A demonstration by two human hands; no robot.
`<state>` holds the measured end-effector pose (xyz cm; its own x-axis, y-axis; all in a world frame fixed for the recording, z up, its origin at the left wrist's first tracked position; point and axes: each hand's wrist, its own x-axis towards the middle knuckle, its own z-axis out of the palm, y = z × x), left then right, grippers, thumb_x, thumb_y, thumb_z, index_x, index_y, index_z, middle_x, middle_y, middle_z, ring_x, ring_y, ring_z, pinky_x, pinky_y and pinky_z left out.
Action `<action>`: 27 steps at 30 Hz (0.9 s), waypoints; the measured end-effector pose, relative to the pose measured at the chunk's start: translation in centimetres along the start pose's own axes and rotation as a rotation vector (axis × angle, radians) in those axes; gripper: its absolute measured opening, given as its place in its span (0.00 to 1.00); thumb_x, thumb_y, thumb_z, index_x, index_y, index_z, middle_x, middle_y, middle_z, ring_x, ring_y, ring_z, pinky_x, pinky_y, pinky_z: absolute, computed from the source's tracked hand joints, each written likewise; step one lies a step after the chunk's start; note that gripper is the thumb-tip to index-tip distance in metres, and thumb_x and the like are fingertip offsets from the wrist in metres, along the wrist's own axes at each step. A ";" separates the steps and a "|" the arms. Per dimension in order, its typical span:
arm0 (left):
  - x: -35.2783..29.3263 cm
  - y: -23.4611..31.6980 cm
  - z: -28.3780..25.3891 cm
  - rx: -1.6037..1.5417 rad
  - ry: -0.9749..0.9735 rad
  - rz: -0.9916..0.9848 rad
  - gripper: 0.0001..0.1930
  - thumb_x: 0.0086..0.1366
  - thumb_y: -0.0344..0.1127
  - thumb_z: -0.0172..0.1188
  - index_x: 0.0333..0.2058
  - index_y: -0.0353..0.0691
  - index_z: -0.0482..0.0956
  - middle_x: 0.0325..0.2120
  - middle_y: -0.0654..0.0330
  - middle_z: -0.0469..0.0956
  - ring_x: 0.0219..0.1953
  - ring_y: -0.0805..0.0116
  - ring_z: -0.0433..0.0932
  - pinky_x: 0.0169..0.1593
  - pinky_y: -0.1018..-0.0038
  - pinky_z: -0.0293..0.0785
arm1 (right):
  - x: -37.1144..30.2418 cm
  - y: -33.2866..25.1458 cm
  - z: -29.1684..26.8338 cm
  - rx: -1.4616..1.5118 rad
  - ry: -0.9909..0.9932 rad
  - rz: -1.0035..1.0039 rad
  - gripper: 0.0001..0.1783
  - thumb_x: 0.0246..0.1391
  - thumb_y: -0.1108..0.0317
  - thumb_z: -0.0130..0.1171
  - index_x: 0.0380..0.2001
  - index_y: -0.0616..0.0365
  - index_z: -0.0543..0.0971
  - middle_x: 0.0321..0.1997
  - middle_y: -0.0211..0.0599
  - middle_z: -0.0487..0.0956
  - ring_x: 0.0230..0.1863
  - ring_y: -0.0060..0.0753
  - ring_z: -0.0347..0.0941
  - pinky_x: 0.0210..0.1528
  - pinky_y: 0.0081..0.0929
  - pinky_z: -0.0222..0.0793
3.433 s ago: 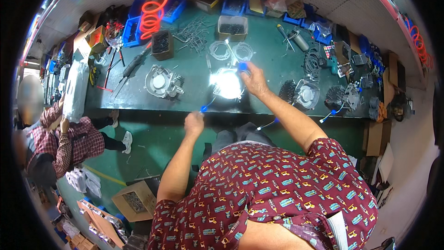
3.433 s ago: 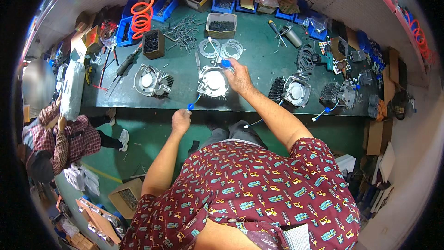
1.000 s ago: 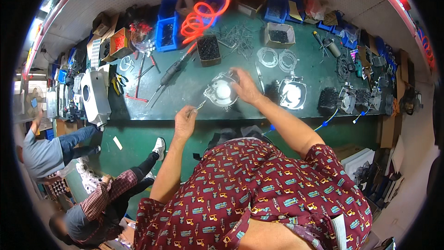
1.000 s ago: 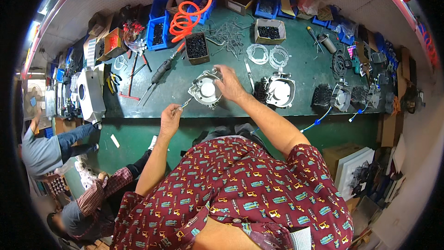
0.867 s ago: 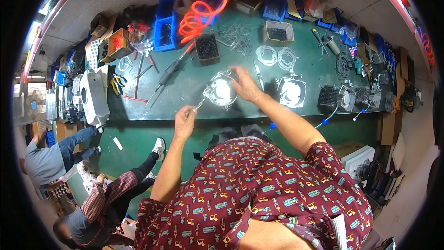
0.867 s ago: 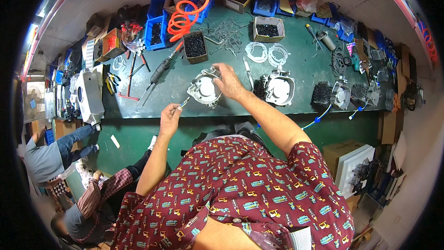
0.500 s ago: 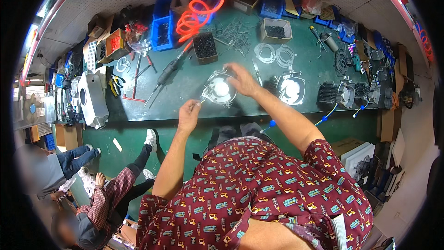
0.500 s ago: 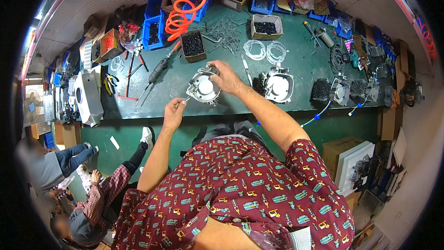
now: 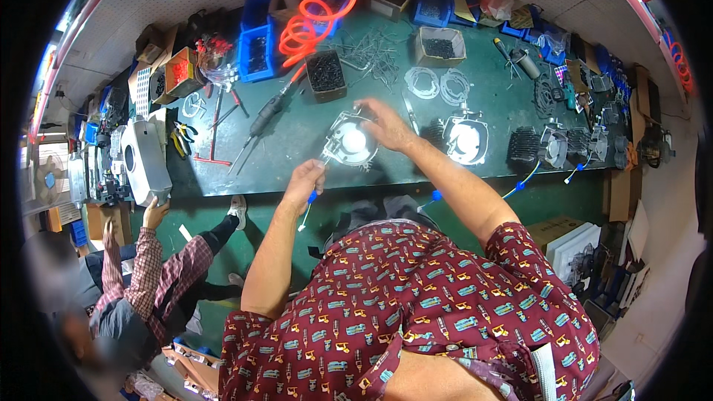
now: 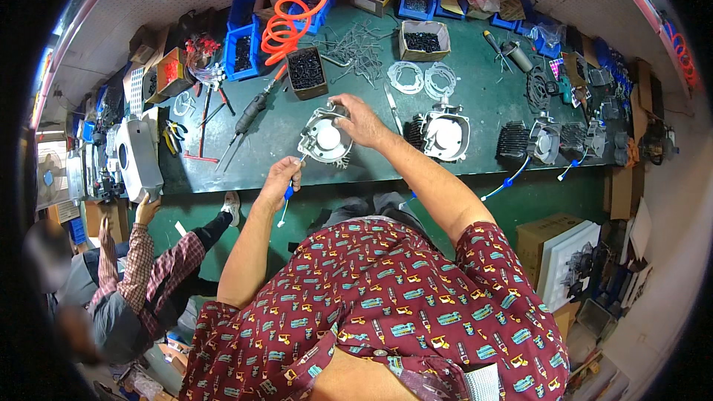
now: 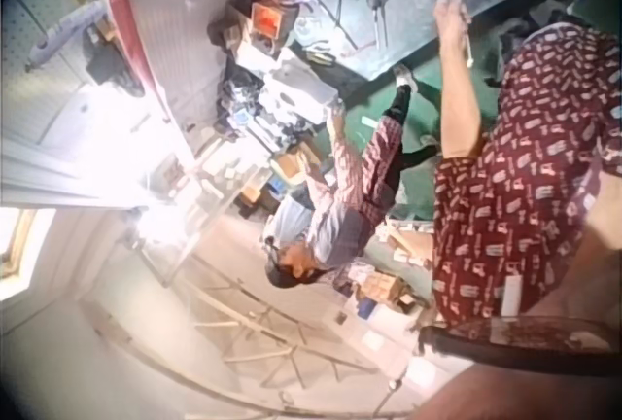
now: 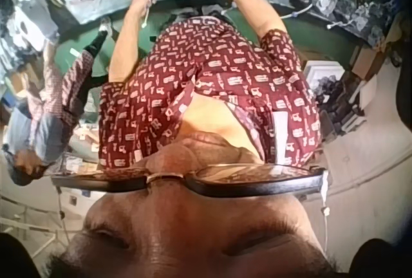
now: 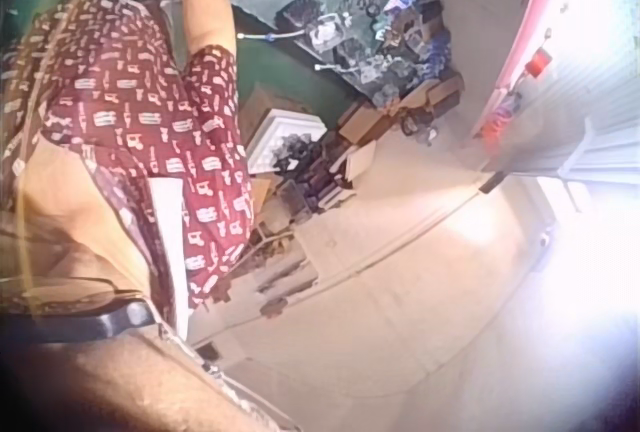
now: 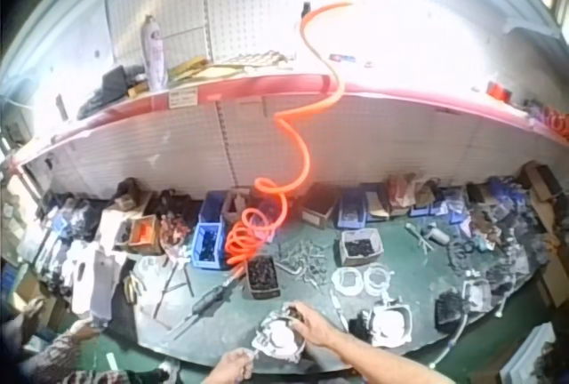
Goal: The person assembles small electronic components on a workbench. They use a power drill to fasten parts, then connect wires to a circular component and secure them with pliers. The person handles multiple similar units sequentially.
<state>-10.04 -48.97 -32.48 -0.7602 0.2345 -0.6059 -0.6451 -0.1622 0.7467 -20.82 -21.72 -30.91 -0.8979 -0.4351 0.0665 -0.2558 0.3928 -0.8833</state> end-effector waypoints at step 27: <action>1.4 -1.8 2.2 0.658 0.382 0.655 0.08 0.67 0.32 0.63 0.30 0.37 0.77 0.25 0.65 0.79 0.26 0.78 0.74 0.29 0.77 0.67 | -0.1 -0.1 0.0 -0.045 -0.024 -0.006 0.29 0.58 0.66 0.62 0.63 0.53 0.70 0.63 0.50 0.70 0.64 0.50 0.68 0.61 0.40 0.69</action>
<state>-9.78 -46.25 -34.03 -0.9984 -0.0536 0.0176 -0.0078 0.4398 0.8981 -20.75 -21.75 -30.88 -0.8876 -0.4566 0.0603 -0.2775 0.4256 -0.8613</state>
